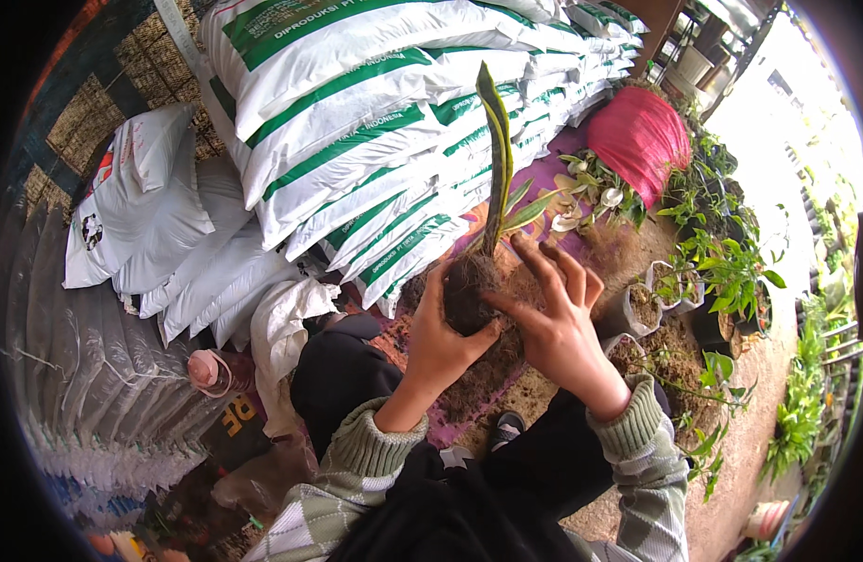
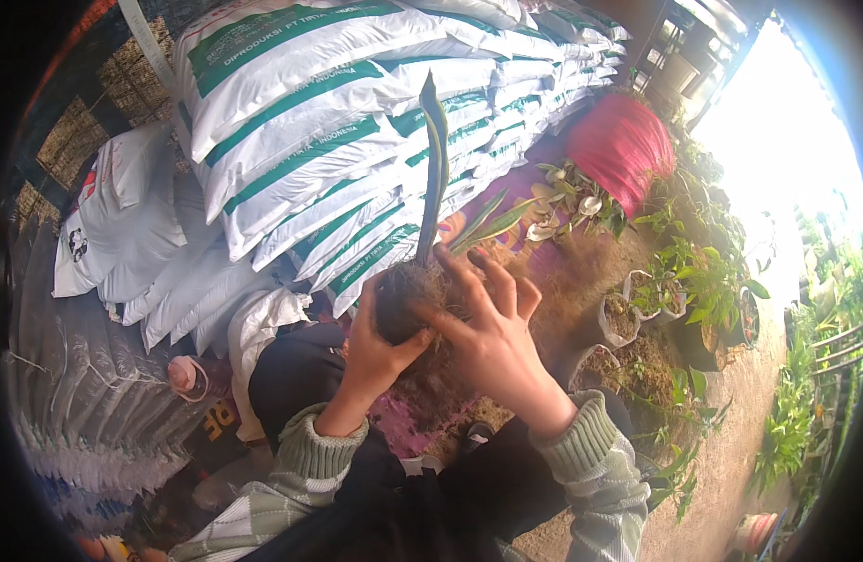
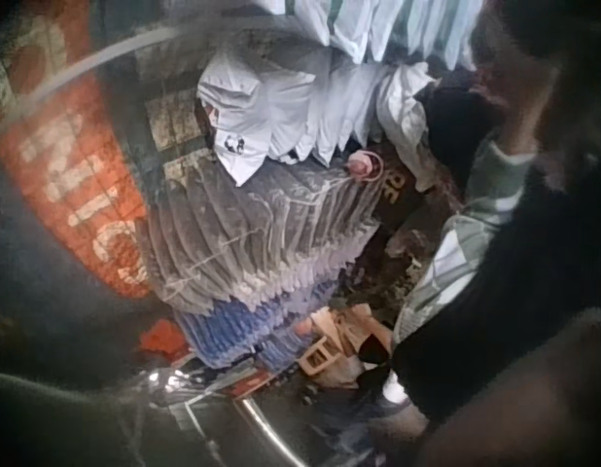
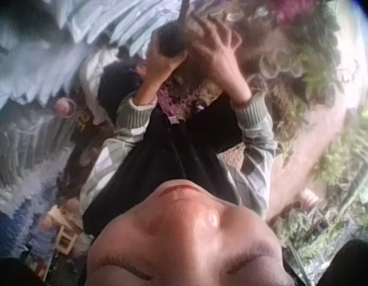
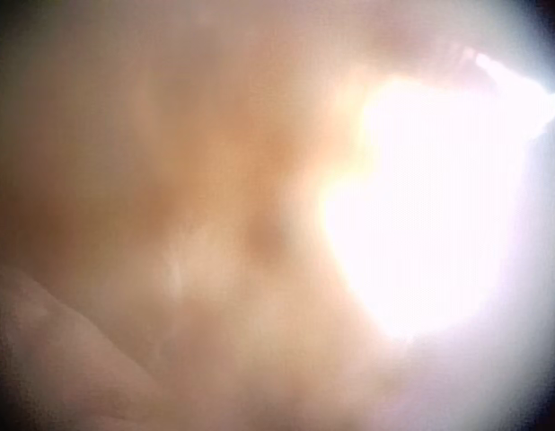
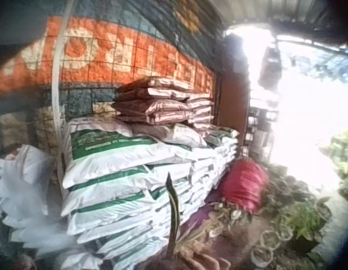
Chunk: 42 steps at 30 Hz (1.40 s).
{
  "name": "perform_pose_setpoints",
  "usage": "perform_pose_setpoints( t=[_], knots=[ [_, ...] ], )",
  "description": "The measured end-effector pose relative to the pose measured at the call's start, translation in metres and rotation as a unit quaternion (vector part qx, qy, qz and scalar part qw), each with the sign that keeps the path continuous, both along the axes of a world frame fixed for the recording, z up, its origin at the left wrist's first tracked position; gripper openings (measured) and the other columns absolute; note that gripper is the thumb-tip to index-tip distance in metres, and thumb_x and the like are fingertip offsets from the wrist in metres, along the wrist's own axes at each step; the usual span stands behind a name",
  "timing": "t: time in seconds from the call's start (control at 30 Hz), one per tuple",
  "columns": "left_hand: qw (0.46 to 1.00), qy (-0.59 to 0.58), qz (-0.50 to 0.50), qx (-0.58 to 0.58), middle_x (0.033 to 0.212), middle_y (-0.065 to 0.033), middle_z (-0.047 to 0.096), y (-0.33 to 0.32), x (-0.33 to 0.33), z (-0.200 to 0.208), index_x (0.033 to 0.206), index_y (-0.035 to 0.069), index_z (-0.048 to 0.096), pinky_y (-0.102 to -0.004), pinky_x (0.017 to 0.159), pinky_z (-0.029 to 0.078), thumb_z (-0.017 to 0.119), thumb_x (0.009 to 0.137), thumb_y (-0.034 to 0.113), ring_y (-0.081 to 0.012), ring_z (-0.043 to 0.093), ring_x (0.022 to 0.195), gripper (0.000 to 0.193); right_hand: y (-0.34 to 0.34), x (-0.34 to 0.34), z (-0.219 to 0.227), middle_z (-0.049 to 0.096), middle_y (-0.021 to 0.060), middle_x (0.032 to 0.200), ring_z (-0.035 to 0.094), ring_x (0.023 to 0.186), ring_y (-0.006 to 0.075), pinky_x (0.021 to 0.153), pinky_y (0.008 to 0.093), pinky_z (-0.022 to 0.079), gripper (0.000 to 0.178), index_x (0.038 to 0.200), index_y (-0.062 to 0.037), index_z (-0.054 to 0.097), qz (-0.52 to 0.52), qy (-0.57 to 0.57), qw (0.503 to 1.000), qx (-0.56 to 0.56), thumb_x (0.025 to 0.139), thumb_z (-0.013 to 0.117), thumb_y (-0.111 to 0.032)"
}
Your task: The person is wrapping a plant's root ball with fibrous material, likely coconut coir, by hand. They repeatedly pick up strands of the material and press them around the roots to form a compact bundle.
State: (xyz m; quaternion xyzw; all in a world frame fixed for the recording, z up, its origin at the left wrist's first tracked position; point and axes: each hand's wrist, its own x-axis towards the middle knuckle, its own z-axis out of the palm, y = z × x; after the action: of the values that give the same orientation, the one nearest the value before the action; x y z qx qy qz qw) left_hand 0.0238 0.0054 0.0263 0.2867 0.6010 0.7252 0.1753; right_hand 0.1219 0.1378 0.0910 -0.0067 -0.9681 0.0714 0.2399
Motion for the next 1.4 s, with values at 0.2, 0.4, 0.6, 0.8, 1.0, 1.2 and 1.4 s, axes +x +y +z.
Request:
perform_pose_setpoints(
  t=[0.2,0.4,0.6,0.8,1.0,1.2,1.4],
  knots=[
    [0.998,0.047,0.028,-0.04,0.12,-0.0155,0.054,0.001,-0.001,-0.002,0.133,-0.001,0.036,-0.0344,0.092,0.047,0.077,0.07,0.01,-0.0229,0.056,0.11,0.076,0.004,-0.001,-0.002,0.045,0.0025,0.141,0.041,0.123,0.0304,0.098,0.0454,0.025,0.047,0.109,-0.0269,0.068,-0.008,-0.015,1.0,0.008,0.068,0.062,-0.005],
    [0.973,0.17,0.083,-0.13,0.12,-0.0192,0.054,0.0,0.002,0.004,0.132,0.0,0.038,-0.0395,0.091,0.048,0.081,0.066,0.019,-0.0328,0.058,0.109,0.082,0.0,0.001,0.0,0.046,0.0047,0.14,0.041,0.123,0.0312,0.099,0.0445,0.024,0.049,0.108,-0.0257,0.07,-0.027,0.017,0.999,0.024,0.067,0.058,-0.001],
    [0.958,0.212,0.094,-0.169,0.119,-0.0194,0.053,0.001,0.003,0.006,0.132,0.0,0.039,-0.041,0.089,0.048,0.08,0.066,0.023,-0.0352,0.056,0.109,0.081,-0.001,0.001,-0.006,0.041,0.002,0.144,0.037,0.127,0.0308,0.098,0.0494,0.022,0.046,0.107,-0.0269,0.07,-0.054,-0.011,0.998,0.026,0.066,0.062,-0.007],
    [0.945,0.243,0.103,-0.194,0.117,-0.0191,0.054,0.001,0.004,0.001,0.131,0.0,0.04,-0.0415,0.087,0.049,0.078,0.067,0.024,-0.0365,0.056,0.108,0.078,-0.003,0.002,-0.008,0.043,0.0061,0.144,0.037,0.126,0.0341,0.1,0.046,0.024,0.049,0.108,-0.0275,0.07,-0.017,-0.017,1.0,-0.013,0.068,0.06,-0.001],
    [0.931,0.262,0.113,-0.226,0.117,-0.0193,0.054,0.0,0.007,0.003,0.132,0.001,0.042,-0.0417,0.088,0.048,0.078,0.065,0.021,-0.0363,0.056,0.107,0.079,-0.001,0.0,-0.006,0.045,0.0029,0.142,0.035,0.129,0.0303,0.098,0.0483,0.022,0.044,0.102,-0.0285,0.072,-0.044,0.007,0.999,0.02,0.066,0.063,-0.005],
    [0.921,0.288,0.118,-0.235,0.114,-0.0188,0.055,0.0,0.007,0.005,0.131,0.0,0.043,-0.0417,0.085,0.049,0.079,0.065,0.023,-0.0366,0.057,0.104,0.079,0.0,0.003,-0.012,0.038,-0.0011,0.148,0.037,0.129,0.0281,0.095,0.0544,0.021,0.042,0.108,-0.0269,0.067,-0.025,0.0,1.0,0.011,0.069,0.064,-0.01],
    [0.93,0.285,0.125,-0.196,0.112,-0.0183,0.055,0.002,0.007,0.004,0.13,-0.001,0.044,-0.0407,0.085,0.049,0.079,0.067,0.024,-0.0358,0.058,0.103,0.076,0.003,0.005,0.003,0.045,0.0078,0.141,0.037,0.127,0.0334,0.101,0.0465,0.022,0.047,0.104,-0.0264,0.072,-0.064,0.094,0.993,-0.025,0.066,0.06,-0.001]
  ],
)
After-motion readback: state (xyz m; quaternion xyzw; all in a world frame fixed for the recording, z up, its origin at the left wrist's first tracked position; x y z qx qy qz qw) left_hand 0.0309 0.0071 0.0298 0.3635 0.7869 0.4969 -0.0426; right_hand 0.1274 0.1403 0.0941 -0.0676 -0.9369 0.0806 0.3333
